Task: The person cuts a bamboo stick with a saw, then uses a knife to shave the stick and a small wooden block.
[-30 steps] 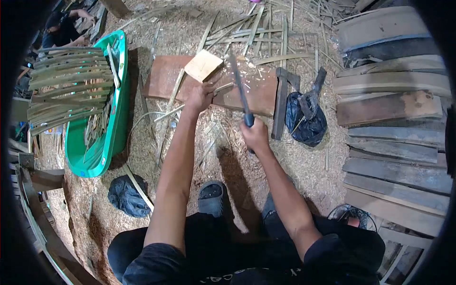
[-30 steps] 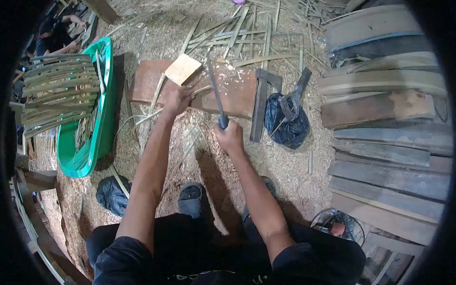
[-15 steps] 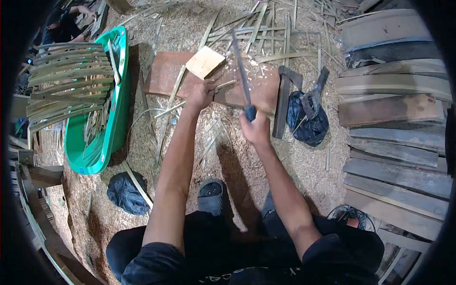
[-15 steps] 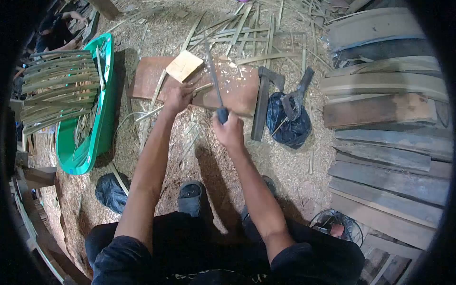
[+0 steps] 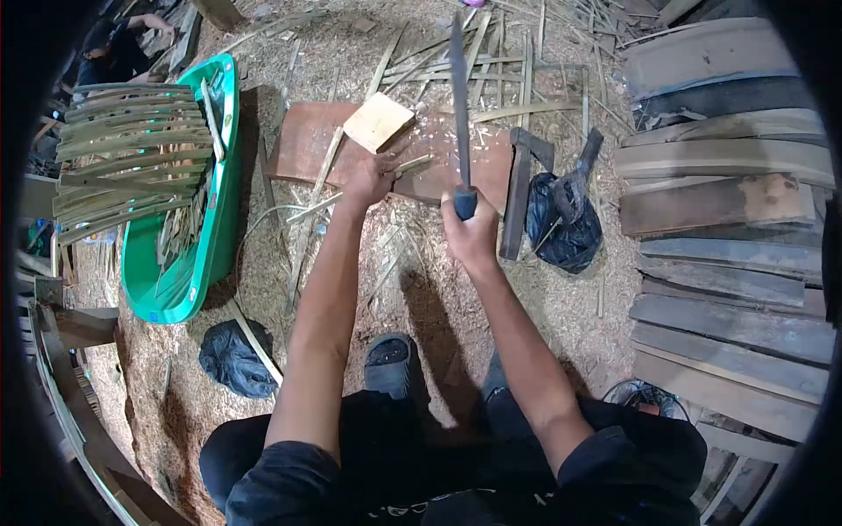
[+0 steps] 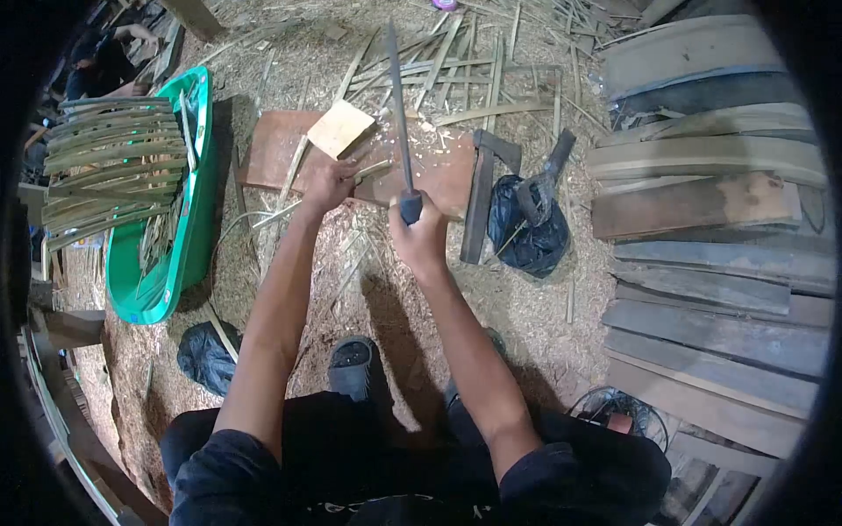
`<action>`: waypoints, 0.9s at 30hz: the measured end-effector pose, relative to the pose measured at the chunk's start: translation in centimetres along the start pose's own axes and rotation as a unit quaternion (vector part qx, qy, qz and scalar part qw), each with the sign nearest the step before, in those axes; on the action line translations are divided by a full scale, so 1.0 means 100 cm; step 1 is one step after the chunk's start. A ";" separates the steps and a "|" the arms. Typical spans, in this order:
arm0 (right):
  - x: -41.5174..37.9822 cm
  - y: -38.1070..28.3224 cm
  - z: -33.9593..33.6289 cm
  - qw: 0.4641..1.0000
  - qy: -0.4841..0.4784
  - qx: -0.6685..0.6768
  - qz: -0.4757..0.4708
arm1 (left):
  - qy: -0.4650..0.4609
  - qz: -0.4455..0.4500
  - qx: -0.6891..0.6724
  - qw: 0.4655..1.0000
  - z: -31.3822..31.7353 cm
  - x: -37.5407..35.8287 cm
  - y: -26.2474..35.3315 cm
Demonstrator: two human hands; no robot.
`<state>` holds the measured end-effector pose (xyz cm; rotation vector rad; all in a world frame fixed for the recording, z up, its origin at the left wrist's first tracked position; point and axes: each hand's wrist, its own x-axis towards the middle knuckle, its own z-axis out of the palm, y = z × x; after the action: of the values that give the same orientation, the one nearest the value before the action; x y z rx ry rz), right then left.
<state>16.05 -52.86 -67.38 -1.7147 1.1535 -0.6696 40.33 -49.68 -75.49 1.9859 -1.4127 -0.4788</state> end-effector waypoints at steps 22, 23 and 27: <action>-0.033 0.062 0.004 0.972 -0.100 -0.142 0.157 | -0.057 -0.044 0.033 0.997 -0.009 -0.013 0.019; -0.022 0.060 0.000 0.971 -0.113 -0.146 0.154 | -0.046 -0.026 0.034 0.998 -0.005 -0.003 0.009; -0.019 0.019 -0.011 0.979 -0.102 -0.101 0.142 | -0.044 -0.098 -0.027 0.994 -0.018 0.004 0.030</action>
<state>13.58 -51.86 -68.54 -1.6951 1.3194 -0.2017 39.52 -50.16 -72.08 2.0923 -1.2477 -0.6915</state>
